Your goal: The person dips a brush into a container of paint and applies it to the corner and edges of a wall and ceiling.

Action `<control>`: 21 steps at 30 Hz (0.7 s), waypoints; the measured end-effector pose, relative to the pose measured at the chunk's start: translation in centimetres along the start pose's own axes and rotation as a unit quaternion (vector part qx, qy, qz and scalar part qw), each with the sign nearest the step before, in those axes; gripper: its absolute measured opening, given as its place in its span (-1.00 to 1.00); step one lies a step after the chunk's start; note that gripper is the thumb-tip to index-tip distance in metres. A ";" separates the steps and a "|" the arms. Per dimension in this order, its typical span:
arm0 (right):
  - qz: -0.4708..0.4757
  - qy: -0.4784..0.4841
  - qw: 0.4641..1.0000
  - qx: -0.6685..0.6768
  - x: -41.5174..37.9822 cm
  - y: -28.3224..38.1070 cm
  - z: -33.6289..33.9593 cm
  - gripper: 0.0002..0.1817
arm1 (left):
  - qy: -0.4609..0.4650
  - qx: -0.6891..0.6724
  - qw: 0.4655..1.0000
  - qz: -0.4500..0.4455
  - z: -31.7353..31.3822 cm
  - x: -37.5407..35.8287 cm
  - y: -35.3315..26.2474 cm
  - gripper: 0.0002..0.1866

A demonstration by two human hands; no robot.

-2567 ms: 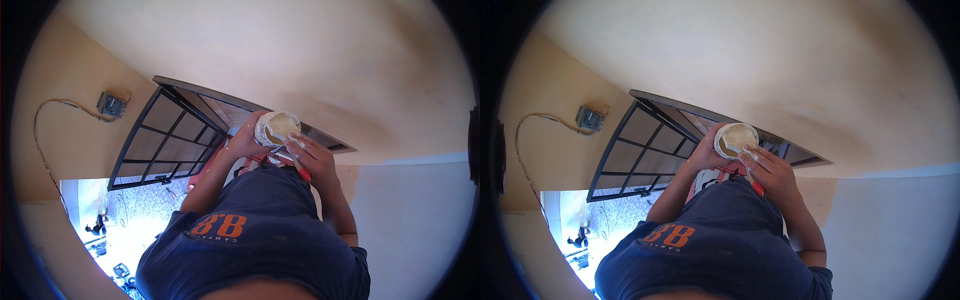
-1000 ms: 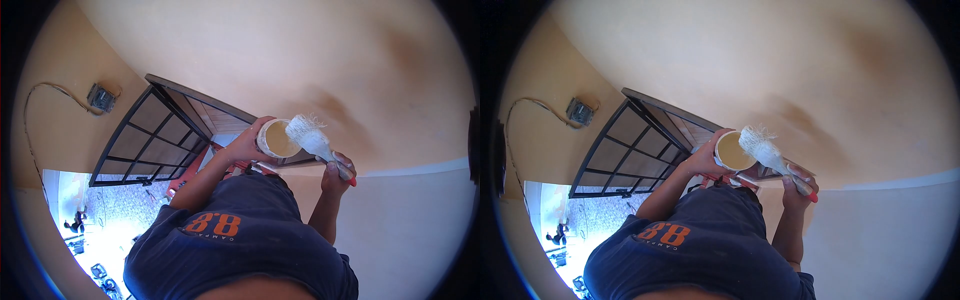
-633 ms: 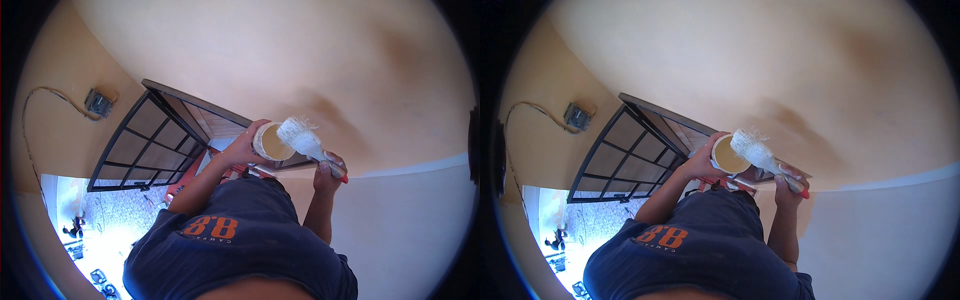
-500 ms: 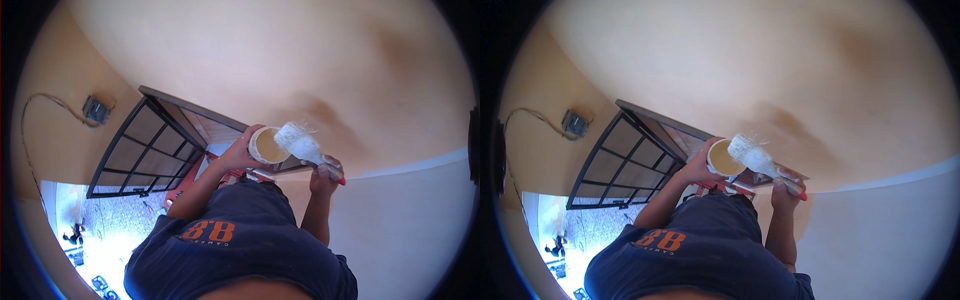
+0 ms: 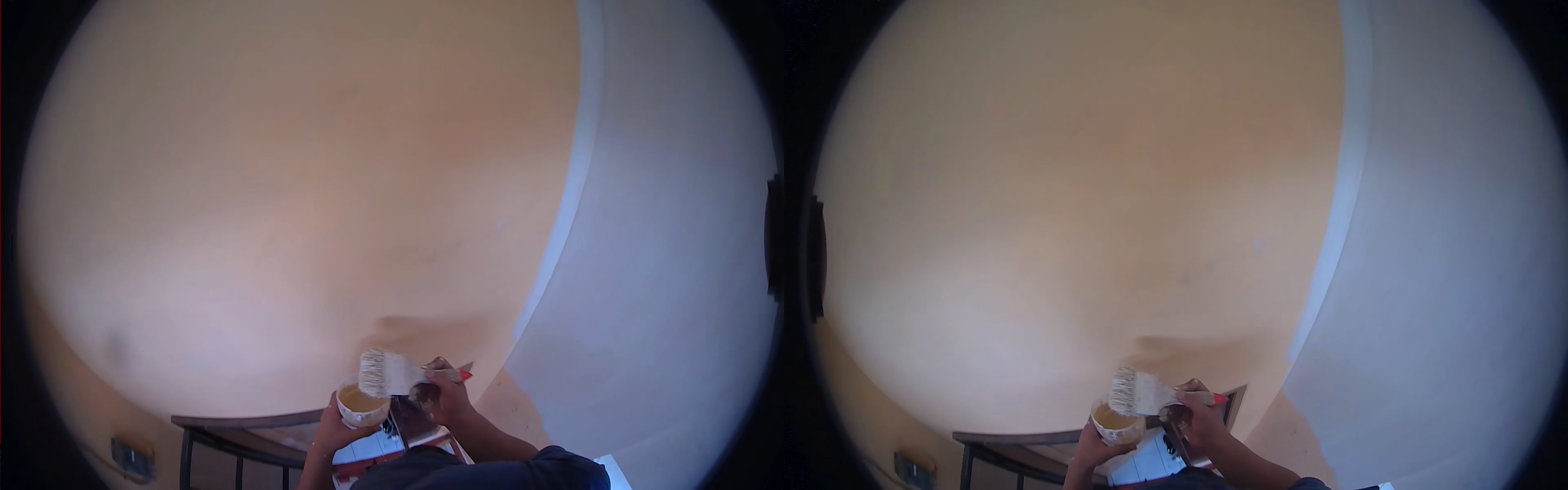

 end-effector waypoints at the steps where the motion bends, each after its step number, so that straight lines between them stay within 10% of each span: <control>1: 0.031 0.016 0.999 0.016 -0.5 -0.3 -0.6 -0.91 | 0.029 -0.001 1.000 -0.004 0.7 -0.2 -0.6 -0.08; 9: 0.354 0.077 0.931 0.055 -3.3 -0.9 -7.9 -0.92 | 0.206 -0.107 0.969 -0.082 12.4 -2.1 -1.1 -0.19; 18: 0.617 0.052 0.785 -0.011 -8.5 -10.5 -21.8 -0.82 | 0.170 -0.148 0.949 -0.221 34.3 -10.1 -2.1 -0.21; 21: 0.683 0.064 0.728 0.000 -2.1 -5.8 -11.2 -0.84 | 0.207 -0.110 0.947 -0.221 27.0 -2.3 3.1 -0.20</control>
Point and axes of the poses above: each hand's wrist, its own x-axis towards the middle knuckle, its own z-axis out of the back of the hand, y = z × x, the point moved 2 cm from there along x, towards the middle knuckle, and after that the axes turned 2 degrees about -y, right-handed, at the moved point
